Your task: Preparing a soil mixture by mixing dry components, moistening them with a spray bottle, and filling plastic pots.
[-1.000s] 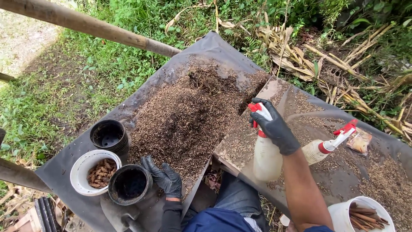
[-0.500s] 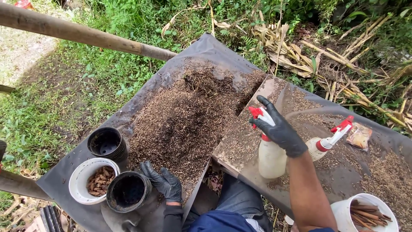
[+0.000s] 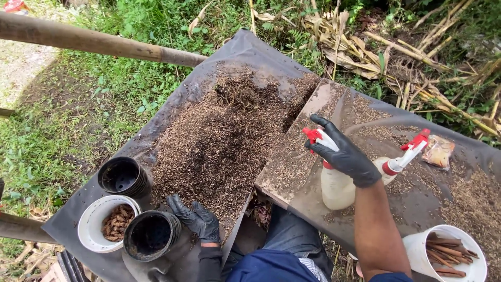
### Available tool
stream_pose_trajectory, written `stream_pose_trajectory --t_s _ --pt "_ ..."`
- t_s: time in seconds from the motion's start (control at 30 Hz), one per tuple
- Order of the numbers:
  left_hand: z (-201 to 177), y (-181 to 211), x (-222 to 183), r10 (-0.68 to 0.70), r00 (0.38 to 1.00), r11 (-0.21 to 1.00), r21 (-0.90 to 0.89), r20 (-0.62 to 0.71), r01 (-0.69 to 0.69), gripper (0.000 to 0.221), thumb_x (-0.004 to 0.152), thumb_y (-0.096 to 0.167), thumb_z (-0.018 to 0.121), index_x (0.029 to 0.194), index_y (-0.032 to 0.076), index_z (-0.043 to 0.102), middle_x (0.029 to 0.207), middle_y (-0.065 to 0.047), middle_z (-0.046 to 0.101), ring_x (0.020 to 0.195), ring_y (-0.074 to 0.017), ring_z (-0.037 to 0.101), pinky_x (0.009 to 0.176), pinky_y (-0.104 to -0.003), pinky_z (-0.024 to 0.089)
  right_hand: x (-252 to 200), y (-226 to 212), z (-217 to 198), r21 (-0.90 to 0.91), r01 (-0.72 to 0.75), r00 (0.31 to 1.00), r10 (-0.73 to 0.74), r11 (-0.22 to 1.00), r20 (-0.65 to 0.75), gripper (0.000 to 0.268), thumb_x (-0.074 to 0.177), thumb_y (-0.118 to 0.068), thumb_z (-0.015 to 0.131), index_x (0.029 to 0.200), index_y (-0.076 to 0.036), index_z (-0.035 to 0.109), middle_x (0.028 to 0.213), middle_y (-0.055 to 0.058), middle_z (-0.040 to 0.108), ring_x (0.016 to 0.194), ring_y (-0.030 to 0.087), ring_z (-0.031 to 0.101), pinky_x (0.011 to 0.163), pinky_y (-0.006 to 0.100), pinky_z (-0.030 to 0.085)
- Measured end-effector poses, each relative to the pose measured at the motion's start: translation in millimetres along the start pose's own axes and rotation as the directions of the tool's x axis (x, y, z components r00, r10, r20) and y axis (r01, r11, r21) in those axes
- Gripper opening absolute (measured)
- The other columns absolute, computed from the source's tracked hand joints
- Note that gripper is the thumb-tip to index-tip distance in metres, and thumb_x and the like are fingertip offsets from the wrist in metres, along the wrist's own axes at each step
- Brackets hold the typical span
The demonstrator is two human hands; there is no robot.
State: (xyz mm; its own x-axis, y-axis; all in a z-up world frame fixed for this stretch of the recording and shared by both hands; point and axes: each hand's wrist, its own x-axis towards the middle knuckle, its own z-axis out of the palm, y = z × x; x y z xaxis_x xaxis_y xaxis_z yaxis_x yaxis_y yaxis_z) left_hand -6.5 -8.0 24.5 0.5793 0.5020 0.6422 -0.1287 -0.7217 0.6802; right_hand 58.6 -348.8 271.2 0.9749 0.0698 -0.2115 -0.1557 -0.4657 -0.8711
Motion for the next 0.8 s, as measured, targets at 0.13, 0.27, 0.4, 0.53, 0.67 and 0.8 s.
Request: stream_pose_trajectory --t_s 0.13,0.27,0.4,0.53,0.67,0.8 --pt "1 6 2 0.007 1.0 1.0 0.019 -0.015 -0.007 0.052 0.113 0.029 0.034 0.149 -0.009 0.038 0.158 -0.031 0.034 0.149 -0.0475 0.033 0.125 -0.06 0.027 2 11 1 -0.045 0.029 0.999 -0.03 0.999 -0.031 0.052 0.092 -0.026 0.066 0.143 -0.024 0.056 0.147 0.003 0.061 0.137 0.021 0.054 0.108 0.037 0.042" --pt "1 5 2 0.011 1.0 1.0 0.008 -0.014 -0.01 0.052 0.113 0.031 0.034 0.148 -0.008 0.039 0.158 -0.031 0.034 0.15 -0.0479 0.032 0.125 -0.062 0.025 1 24 -4 -0.115 0.125 0.991 -0.131 0.985 -0.042 0.069 0.093 -0.036 0.062 0.155 -0.017 0.037 0.16 0.019 0.042 0.148 0.038 0.038 0.118 0.052 0.035" --pt "2 0 1 0.007 1.0 0.999 0.046 0.013 -0.008 0.054 0.112 0.032 0.032 0.147 -0.009 0.039 0.157 -0.031 0.034 0.149 -0.0474 0.031 0.126 -0.061 0.023 -15 27 -6 -0.094 0.194 0.968 -0.206 0.977 -0.144 0.067 0.095 -0.027 0.059 0.157 -0.013 0.034 0.164 0.014 0.037 0.151 0.034 0.034 0.12 0.051 0.029" --pt "1 -1 -2 -0.045 0.999 0.996 0.075 0.031 0.042 0.058 0.113 0.036 0.03 0.149 -0.009 0.038 0.16 -0.03 0.032 0.152 -0.0469 0.027 0.127 -0.06 0.02 -29 39 0 0.013 0.233 0.914 -0.215 0.972 -0.345 0.064 0.096 -0.013 0.059 0.156 -0.014 0.038 0.153 0.012 0.052 0.138 0.027 0.053 0.117 0.045 0.036" --pt "3 -1 -1 -0.037 0.998 0.998 0.046 0.046 0.035 0.06 0.113 0.038 0.031 0.148 -0.011 0.037 0.159 -0.031 0.03 0.152 -0.046 0.027 0.127 -0.06 0.02 -51 37 16 0.3 0.11 0.946 -0.008 0.948 -0.324 0.071 0.095 -0.002 0.052 0.159 -0.024 0.031 0.143 0.022 0.06 0.13 0.032 0.06 0.105 0.051 0.055" --pt "1 -4 -4 -0.015 0.999 0.998 0.064 0.037 0.013 0.055 0.114 0.032 0.032 0.148 -0.011 0.039 0.16 -0.032 0.032 0.152 -0.0469 0.027 0.126 -0.06 0.023 -58 63 25 0.074 0.27 0.893 -0.221 0.96 -0.391 0.075 0.091 -0.007 0.066 0.159 -0.013 0.035 0.145 0.013 0.057 0.105 0.016 0.05 0.095 0.033 0.047"
